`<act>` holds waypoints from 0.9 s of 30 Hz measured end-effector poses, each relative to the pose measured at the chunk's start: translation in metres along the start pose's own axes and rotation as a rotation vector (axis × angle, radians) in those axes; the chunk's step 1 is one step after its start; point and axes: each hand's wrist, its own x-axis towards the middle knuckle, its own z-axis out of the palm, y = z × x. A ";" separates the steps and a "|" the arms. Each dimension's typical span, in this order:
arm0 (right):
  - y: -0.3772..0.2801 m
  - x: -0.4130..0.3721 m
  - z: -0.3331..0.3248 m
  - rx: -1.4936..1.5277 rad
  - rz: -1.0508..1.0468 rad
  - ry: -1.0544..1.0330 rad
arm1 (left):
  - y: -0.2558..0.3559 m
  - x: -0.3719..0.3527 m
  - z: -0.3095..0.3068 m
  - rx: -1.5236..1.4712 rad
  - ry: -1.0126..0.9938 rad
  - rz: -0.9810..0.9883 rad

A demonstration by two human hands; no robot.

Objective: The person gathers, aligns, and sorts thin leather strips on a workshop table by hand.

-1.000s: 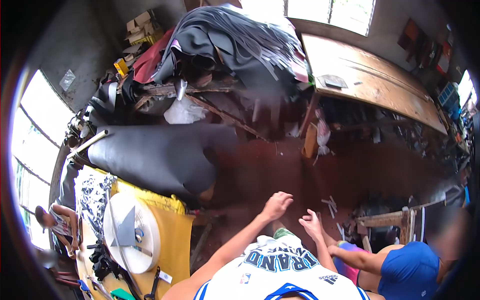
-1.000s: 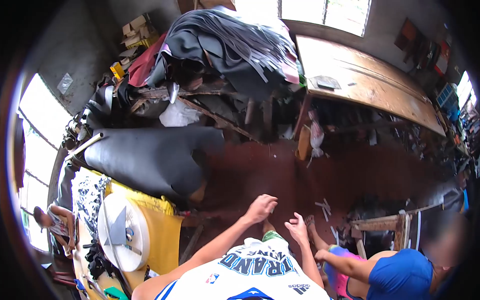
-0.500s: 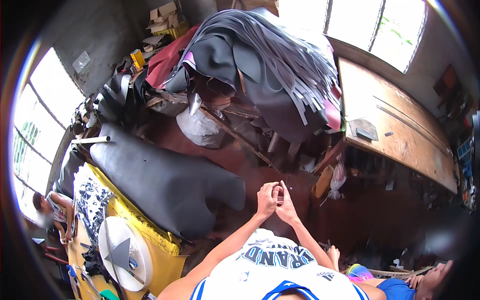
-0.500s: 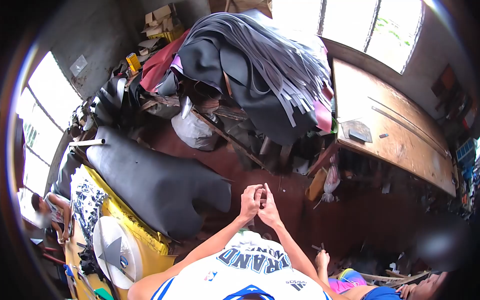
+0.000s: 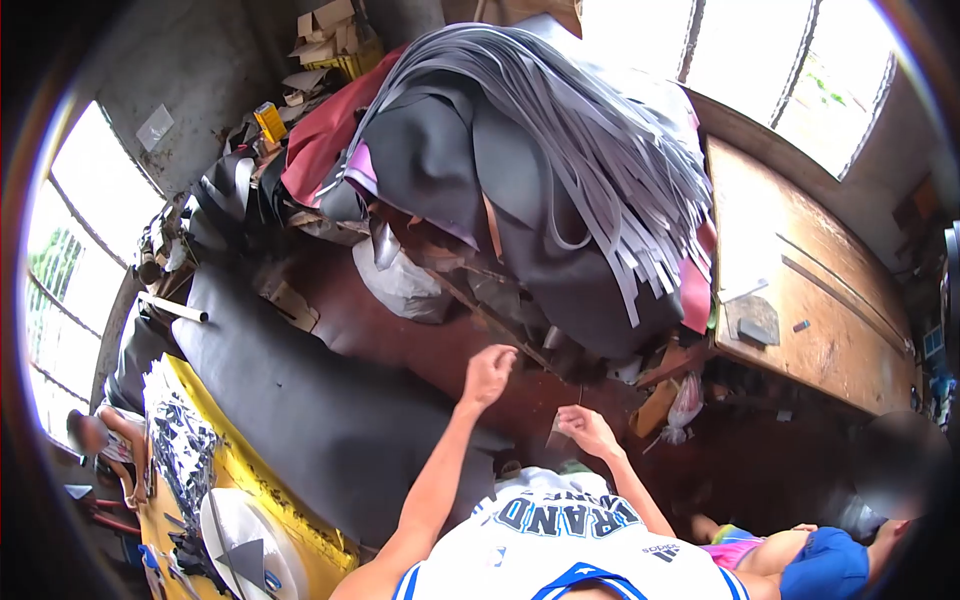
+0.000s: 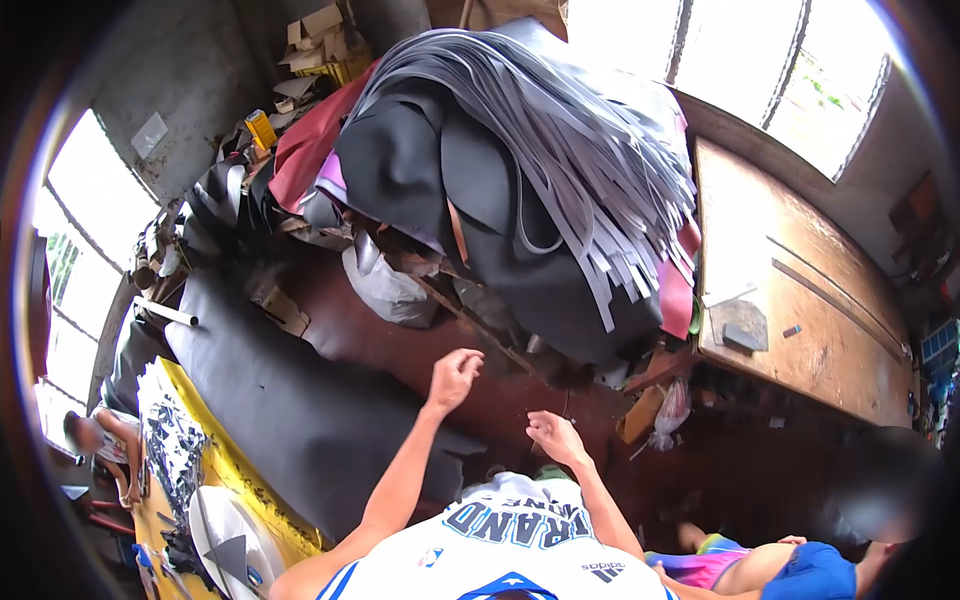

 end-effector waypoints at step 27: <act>-0.364 0.326 -0.205 -0.121 -0.918 0.438 | 0.151 0.562 -0.236 1.323 0.002 0.959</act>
